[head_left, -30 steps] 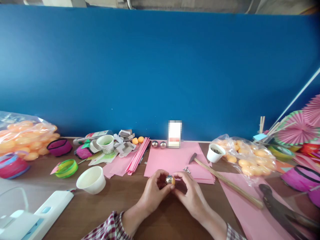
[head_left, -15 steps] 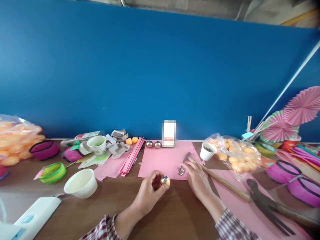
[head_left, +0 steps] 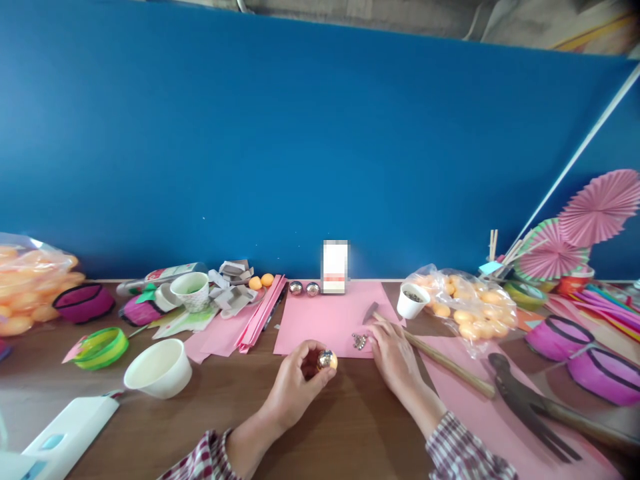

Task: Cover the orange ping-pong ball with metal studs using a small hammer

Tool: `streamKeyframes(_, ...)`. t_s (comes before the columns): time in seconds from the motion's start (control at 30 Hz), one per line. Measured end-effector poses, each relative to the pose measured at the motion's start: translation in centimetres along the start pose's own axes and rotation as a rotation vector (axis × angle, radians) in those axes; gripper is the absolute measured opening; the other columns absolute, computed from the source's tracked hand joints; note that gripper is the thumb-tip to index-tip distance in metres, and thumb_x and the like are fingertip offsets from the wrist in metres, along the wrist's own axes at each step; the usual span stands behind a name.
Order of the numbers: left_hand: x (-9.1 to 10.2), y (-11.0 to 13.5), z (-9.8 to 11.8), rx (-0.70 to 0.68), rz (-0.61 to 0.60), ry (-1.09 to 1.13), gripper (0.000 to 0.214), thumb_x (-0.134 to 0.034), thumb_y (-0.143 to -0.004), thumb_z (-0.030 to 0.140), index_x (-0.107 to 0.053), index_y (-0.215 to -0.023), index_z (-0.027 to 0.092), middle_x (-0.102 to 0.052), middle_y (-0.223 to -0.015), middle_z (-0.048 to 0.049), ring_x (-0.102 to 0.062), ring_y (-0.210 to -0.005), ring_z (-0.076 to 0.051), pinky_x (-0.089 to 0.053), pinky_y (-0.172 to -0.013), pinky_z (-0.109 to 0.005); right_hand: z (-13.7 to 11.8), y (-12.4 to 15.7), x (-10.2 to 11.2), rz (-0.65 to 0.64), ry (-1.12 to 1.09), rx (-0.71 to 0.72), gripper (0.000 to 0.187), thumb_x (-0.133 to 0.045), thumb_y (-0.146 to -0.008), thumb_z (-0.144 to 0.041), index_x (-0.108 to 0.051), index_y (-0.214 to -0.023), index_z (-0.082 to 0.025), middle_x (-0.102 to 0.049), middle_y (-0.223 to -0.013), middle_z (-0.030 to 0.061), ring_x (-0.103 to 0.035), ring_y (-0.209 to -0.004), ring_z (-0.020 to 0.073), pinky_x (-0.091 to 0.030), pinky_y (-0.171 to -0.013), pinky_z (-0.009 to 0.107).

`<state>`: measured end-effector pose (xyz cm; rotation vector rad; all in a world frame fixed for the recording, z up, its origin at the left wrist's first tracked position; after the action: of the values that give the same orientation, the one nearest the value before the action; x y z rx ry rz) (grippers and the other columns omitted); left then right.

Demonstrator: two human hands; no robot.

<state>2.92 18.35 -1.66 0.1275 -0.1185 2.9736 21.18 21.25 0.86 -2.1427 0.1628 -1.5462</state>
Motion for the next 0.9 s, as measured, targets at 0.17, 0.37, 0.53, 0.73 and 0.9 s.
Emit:
streamKeyframes(0.17,-0.1,0.1,0.0,-0.011,-0.011,0.000,0.027,-0.066,-0.072,0.030,-0.056,-0.094,0.017,-0.063,-0.084,-0.0030,-0.061,-0.075,-0.015,-0.050,-0.070,-0.025,-0.1,-0.1,-0.3,-0.029,-0.036,0.015,0.028,-0.046,-0.081,-0.011,-0.063,-0.094,-0.028,-0.062,-0.099,0.0025,-0.050,-0.100,0.0233,-0.041,-0.084,0.035)
streamKeyframes(0.37,0.0,0.0,0.0,-0.011,-0.005,-0.014,0.026,-0.066,-0.071,0.028,-0.057,-0.094,0.017,-0.063,-0.084,-0.0034,-0.061,-0.077,-0.016,-0.050,-0.071,-0.026,-0.2,-0.2,-0.1,-0.031,-0.002,-0.003,0.019,-0.045,-0.083,-0.016,-0.062,-0.080,-0.024,-0.063,-0.089,0.0031,-0.053,-0.091,0.0237,-0.042,-0.078,0.035)
streamKeyframes(0.53,0.0,-0.2,-0.3,-0.014,-0.010,-0.013,0.029,-0.065,-0.072,0.027,-0.056,-0.098,0.017,-0.064,-0.089,-0.0046,-0.062,-0.080,-0.017,-0.051,-0.073,-0.027,-0.2,-0.3,0.2,-0.005,0.019,0.011,0.020,-0.042,-0.082,-0.014,-0.059,-0.073,-0.022,-0.062,-0.081,0.0031,-0.054,-0.086,0.0213,-0.041,-0.075,0.031)
streamKeyframes(0.73,-0.1,0.0,-0.3,-0.005,-0.008,-0.019,0.032,-0.064,-0.073,0.027,-0.056,-0.101,0.016,-0.065,-0.091,-0.0054,-0.063,-0.082,-0.018,-0.052,-0.076,-0.028,0.7,-0.1,0.4,0.037,0.047,-0.068,0.018,-0.042,-0.083,-0.020,-0.055,-0.071,-0.021,-0.061,-0.069,0.0026,-0.057,-0.068,0.0186,-0.039,-0.062,0.028)
streamKeyframes(0.9,0.1,-0.2,-0.2,-0.028,0.006,-0.042,0.034,-0.062,-0.075,0.027,-0.055,-0.107,0.017,-0.064,-0.100,-0.0075,-0.064,-0.087,-0.018,-0.051,-0.080,-0.030,0.6,0.0,1.1,0.094,-0.094,-0.111,0.011,-0.044,-0.081,-0.021,-0.054,-0.077,-0.021,-0.062,-0.073,0.0020,-0.058,-0.068,0.0176,-0.039,-0.062,0.027)
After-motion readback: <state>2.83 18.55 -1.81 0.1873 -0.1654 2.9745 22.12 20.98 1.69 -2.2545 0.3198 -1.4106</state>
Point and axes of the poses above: each hand's wrist, its own y-axis away from the middle knuckle, its own x-axis out of the back of the hand, z = x × y, the point moved 10 cm from there along -y, towards the middle knuckle
